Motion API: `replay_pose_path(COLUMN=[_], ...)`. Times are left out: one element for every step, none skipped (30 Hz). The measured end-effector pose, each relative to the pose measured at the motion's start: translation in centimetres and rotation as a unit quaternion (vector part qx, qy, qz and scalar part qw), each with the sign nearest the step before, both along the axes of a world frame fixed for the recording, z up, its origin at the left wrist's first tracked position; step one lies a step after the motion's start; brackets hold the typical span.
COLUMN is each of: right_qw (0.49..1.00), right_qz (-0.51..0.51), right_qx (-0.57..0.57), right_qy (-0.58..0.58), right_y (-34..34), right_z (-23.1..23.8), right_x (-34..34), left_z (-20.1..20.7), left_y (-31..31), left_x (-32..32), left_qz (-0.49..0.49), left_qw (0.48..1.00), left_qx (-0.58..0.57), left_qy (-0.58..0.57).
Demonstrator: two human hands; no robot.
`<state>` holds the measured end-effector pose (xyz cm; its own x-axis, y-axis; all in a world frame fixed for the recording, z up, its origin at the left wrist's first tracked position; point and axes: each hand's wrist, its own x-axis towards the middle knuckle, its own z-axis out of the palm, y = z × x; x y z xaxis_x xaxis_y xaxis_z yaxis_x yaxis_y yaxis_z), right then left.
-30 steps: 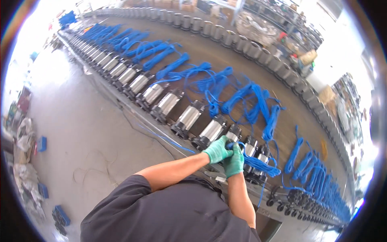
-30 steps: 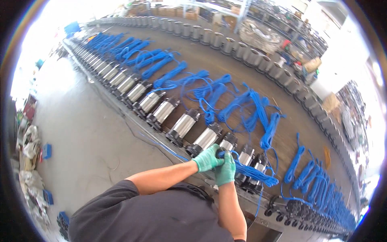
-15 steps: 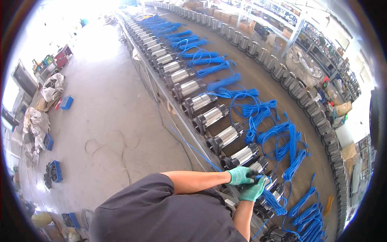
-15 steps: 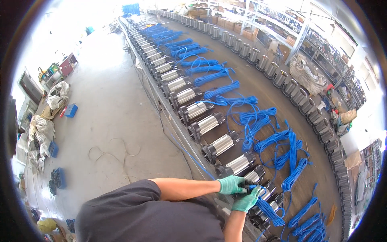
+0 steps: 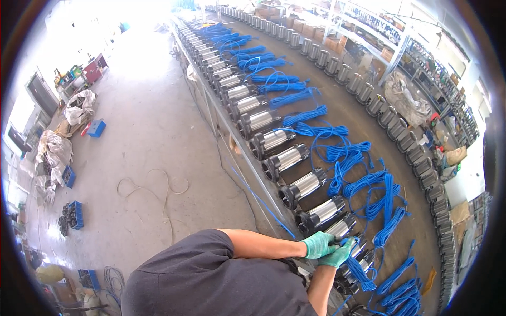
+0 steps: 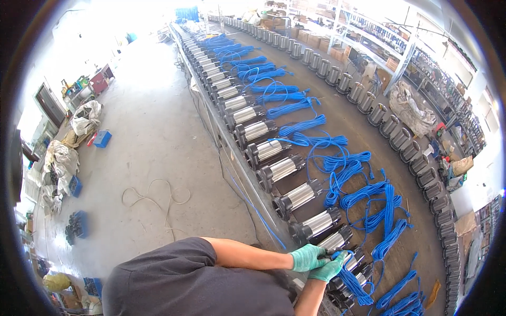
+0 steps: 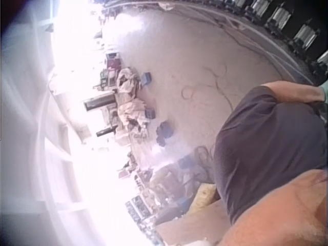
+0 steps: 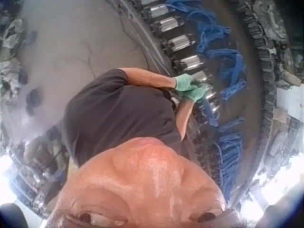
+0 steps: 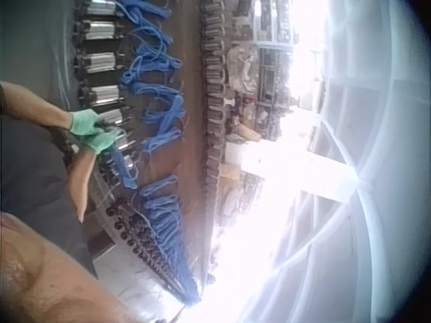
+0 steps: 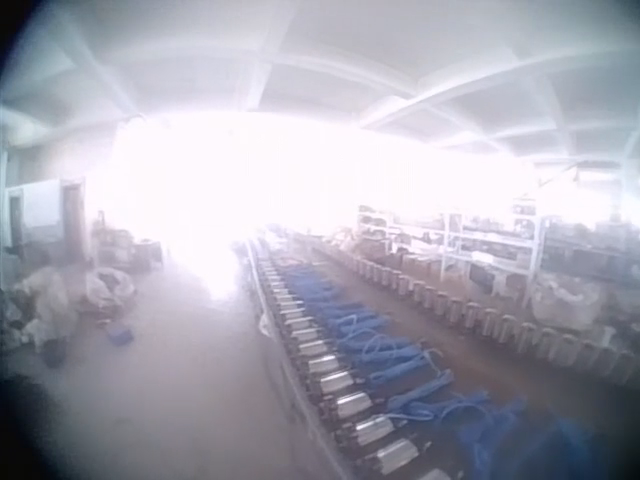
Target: The person picks up a submersible pump by hand, places it into a water-filled tray, and presses it down while checking for leaks. After retrieving the pump from the water, the person places it back into a row with other pumps and handles the blue electrical cable attached to it.
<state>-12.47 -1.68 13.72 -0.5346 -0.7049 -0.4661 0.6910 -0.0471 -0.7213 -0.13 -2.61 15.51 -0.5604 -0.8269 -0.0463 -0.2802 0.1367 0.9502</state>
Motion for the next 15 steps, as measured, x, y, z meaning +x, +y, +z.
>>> replay_pose_path(right_qw=[0.999, 0.999, 0.993, 0.991, 0.987, 0.981, 0.974, 0.967, 0.961, 0.94, 0.914, 0.905, 0.884, 0.857, 0.834], right_qz=[0.008, 0.023, 0.024, 0.064, 0.101, 0.144, 0.183, 0.214, 0.242, 0.279, 0.319, 0.326, 0.358, 0.378, 0.397], right_qx=[0.032, 0.021, 0.075, 0.081, 0.089, 0.082, 0.073, 0.077, 0.079, 0.107, 0.131, 0.178, 0.181, 0.199, 0.212], right_qy=[-0.013, 0.035, 0.082, 0.084, 0.084, 0.1, 0.114, 0.112, 0.11, 0.163, 0.213, 0.208, 0.242, 0.287, 0.32], right_y=[0.0, 0.2, -0.1, -0.1, -1.0, -1.0, -1.3, -1.5, -1.3, -1.0, -0.7, -0.6, -0.5, -0.8, -1.0], right_z=[0.7, -1.8, -1.7, 0.6, 2.9, 3.7, 3.8, 2.6, 1.6, 2.5, 4.0, 4.8, 4.6, 5.1, 5.0], right_x=[0.2, -2.4, -3.2, -2.1, -0.6, 0.2, 0.3, -0.3, -1.1, -0.8, -0.2, -0.1, -0.4, 0.3, 0.7], left_z=[0.7, 0.7, 0.7, 0.9, 1.0, 1.7, 2.4, 2.5, 2.2, 1.2, -0.3, -2.8, -5.6, -7.6, -9.0], left_y=[0.3, 0.9, 0.8, 0.5, 0.0, 0.2, -0.5, -0.8, -0.8, -0.7, -0.8, -1.1, -1.3, -1.2, -1.4], left_x=[0.6, 1.0, 1.6, 2.5, 3.6, 4.9, 6.7, 8.6, 10.2, 11.9, 13.3, 14.6, 15.7, 16.8, 17.3], left_qz=[-0.008, -0.016, -0.029, -0.049, -0.071, -0.059, -0.053, -0.049, -0.017, 0.019, 0.058, 0.088, 0.123, 0.157, 0.189], left_qw=[1.0, 0.999, 0.999, 0.998, 0.996, 0.997, 0.998, 0.996, 0.997, 0.995, 0.99, 0.986, 0.979, 0.978, 0.973], left_qx=[0.015, -0.036, -0.03, -0.043, -0.056, -0.036, -0.018, 0.028, 0.048, 0.051, 0.049, 0.06, 0.07, 0.076, 0.079], left_qy=[0.012, 0.029, 0.03, 0.013, -0.002, -0.02, -0.039, -0.062, -0.065, -0.09, -0.116, -0.129, -0.144, -0.117, -0.102])
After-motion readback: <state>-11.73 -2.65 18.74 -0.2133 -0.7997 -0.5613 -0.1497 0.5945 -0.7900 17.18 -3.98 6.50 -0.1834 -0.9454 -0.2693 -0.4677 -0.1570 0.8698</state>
